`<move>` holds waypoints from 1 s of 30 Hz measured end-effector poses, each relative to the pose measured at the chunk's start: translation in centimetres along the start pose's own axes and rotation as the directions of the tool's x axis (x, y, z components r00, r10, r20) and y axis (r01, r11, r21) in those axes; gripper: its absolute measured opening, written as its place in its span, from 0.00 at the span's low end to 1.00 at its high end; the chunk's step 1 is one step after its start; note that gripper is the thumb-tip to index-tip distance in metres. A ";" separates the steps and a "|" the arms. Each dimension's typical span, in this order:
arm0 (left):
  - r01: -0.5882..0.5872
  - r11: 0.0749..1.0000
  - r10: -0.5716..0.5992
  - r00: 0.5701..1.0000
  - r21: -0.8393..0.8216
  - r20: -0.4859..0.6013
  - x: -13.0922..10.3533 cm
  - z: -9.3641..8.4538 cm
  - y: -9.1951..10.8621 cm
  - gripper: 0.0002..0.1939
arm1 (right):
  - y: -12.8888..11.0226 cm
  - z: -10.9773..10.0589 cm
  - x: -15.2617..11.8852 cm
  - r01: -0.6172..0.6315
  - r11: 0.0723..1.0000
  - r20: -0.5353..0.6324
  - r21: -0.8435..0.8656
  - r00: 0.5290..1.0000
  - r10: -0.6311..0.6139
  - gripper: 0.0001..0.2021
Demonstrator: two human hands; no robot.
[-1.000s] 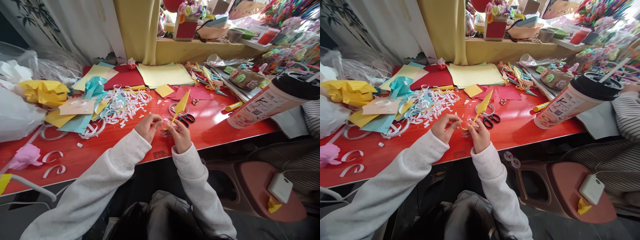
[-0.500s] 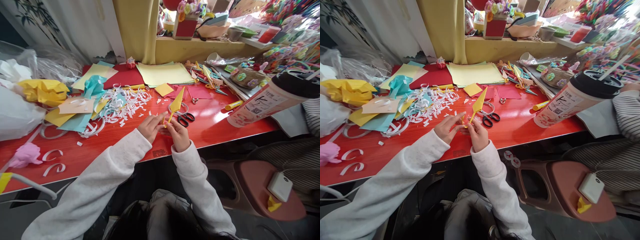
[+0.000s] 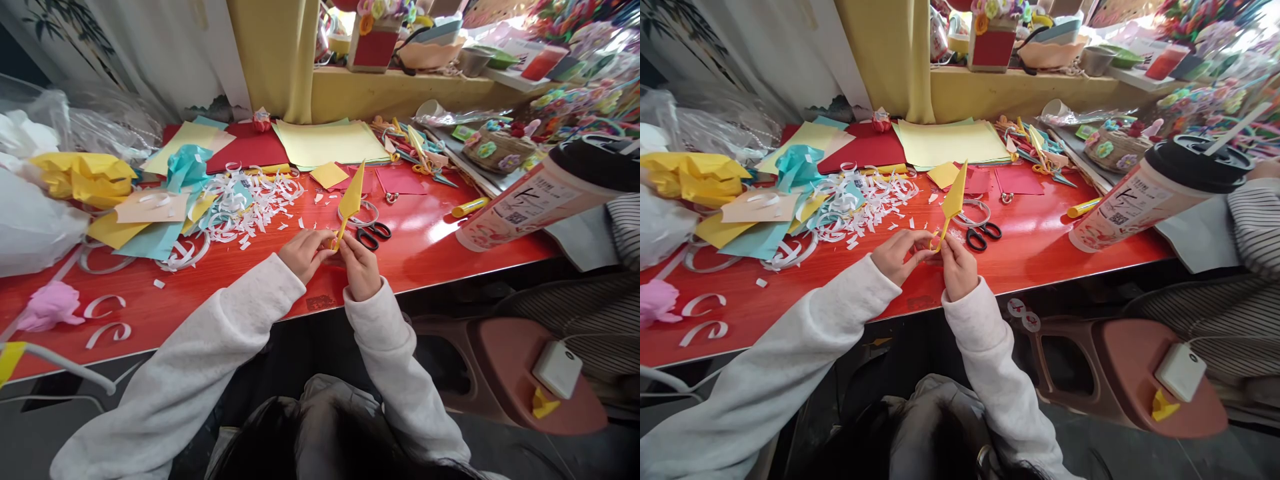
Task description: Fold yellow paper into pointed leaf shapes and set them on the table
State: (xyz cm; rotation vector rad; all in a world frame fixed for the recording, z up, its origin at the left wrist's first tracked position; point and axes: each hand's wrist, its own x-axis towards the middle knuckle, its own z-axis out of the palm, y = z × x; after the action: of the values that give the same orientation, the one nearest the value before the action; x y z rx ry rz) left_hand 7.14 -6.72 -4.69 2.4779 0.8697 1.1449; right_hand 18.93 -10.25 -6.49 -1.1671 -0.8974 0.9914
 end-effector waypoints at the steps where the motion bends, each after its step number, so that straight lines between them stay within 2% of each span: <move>1: 0.001 1.000 -0.001 1.000 0.003 -0.002 0.0 0.0 0.0 0.10 | 0.1 -0.1 0.0 0.012 1.000 0.009 -0.011 1.000 -0.011 0.19; 6: 0.007 1.000 -0.007 1.000 -0.022 0.024 0.0 -0.1 -0.1 0.08 | 0.2 -0.4 -0.1 0.112 0.990 0.022 -0.090 0.994 -0.111 0.18; 11: 0.001 0.998 0.001 0.999 -0.056 0.034 0.0 0.0 -0.3 0.07 | -0.2 -0.3 -0.3 0.145 0.989 -0.013 -0.023 0.989 -0.145 0.19; 15: -0.030 0.998 0.032 0.999 -0.048 0.042 0.0 0.0 -0.4 0.07 | -0.2 -0.2 -0.4 0.181 0.983 -0.029 -0.037 0.983 -0.182 0.20; 21: -0.075 0.997 0.076 0.997 -0.030 0.027 0.0 0.1 -0.6 0.08 | -0.4 0.1 -0.6 0.167 0.986 -0.028 -0.020 0.985 -0.168 0.18; 26: -0.126 0.992 0.126 0.992 -0.020 0.020 0.1 0.0 -0.6 0.08 | -0.1 0.0 -0.5 0.147 0.984 -0.015 -0.104 0.989 -0.149 0.17; 30: -0.117 0.988 0.117 0.993 -0.096 -0.002 0.1 0.3 -0.8 0.11 | 0.0 -0.1 -0.4 0.143 0.982 -0.033 -0.124 0.988 -0.148 0.16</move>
State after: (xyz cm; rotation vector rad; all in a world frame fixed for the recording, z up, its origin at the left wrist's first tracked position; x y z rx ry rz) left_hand 7.09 -6.06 -5.20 2.4792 0.6594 1.1906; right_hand 18.90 -10.69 -6.54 -1.2023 -1.0062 0.8003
